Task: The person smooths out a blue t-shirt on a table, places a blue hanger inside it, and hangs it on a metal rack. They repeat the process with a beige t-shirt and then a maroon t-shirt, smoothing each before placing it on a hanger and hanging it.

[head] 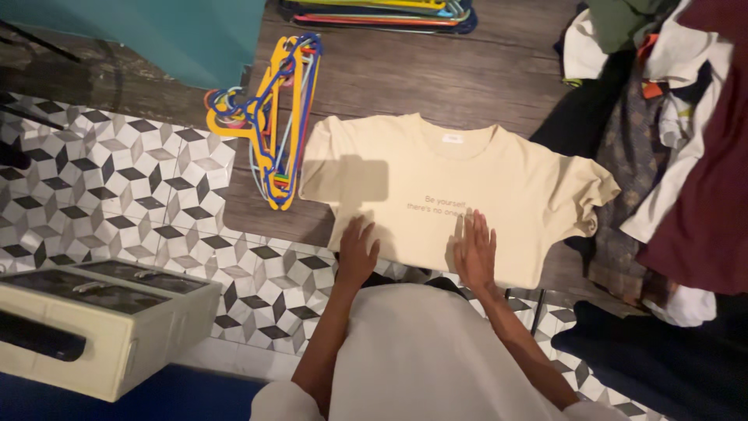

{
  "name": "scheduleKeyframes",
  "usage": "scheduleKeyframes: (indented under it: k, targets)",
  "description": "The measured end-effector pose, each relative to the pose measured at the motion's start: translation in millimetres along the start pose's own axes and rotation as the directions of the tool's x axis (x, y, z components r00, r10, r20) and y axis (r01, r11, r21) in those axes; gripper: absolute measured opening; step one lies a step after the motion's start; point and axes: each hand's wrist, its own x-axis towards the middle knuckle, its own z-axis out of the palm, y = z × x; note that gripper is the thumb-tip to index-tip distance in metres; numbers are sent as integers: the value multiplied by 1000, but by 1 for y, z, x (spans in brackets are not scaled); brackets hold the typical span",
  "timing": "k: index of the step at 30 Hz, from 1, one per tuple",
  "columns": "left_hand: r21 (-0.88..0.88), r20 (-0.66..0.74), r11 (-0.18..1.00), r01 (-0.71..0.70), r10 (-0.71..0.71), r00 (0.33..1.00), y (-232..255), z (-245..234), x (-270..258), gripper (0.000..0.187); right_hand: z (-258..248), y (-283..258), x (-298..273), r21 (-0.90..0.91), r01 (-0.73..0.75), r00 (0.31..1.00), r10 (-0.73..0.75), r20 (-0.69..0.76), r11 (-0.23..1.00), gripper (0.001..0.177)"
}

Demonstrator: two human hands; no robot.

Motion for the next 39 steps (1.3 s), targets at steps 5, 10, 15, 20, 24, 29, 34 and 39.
scheduleKeyframes:
  k: [5, 10, 15, 20, 24, 29, 34, 39]
  targets:
    - [-146, -38, 988, 39, -45, 998, -1, -48, 14, 39, 7, -33, 40, 8, -2, 1000, 2, 1, 1000, 64]
    - [-257, -105, 966, -27, -1, 994, -2, -103, 47, 35, 21, -82, 71, 40, 23, 1000, -23, 13, 999, 66]
    - [-477, -38, 872, 112, -147, 988, 29, -186, 98, 33, 34, -139, 93, 95, 79, 997, -80, 11, 992, 61]
    - [-600, -262, 778, -187, 30, 965, 79, -331, 115, 23, 53, -198, 121, 184, 116, 993, -115, -17, 976, 49]
    - [-514, -535, 585, -627, 353, 767, 89, -439, 105, 28, 73, -248, 145, 317, 2, 996, -30, 82, 948, 41]
    - [-465, -615, 466, -752, 441, 653, 64, -461, 107, 35, 113, -276, 188, 402, -55, 991, 0, 136, 914, 43]
    - [-443, -632, 451, -775, 456, 627, 45, -480, 107, 41, 161, -276, 218, 464, -113, 990, 59, 130, 878, 40]
    - [-427, -650, 447, -786, 453, 610, 31, -492, 111, 48, 183, -271, 237, 398, -229, 968, 164, 191, 888, 38]
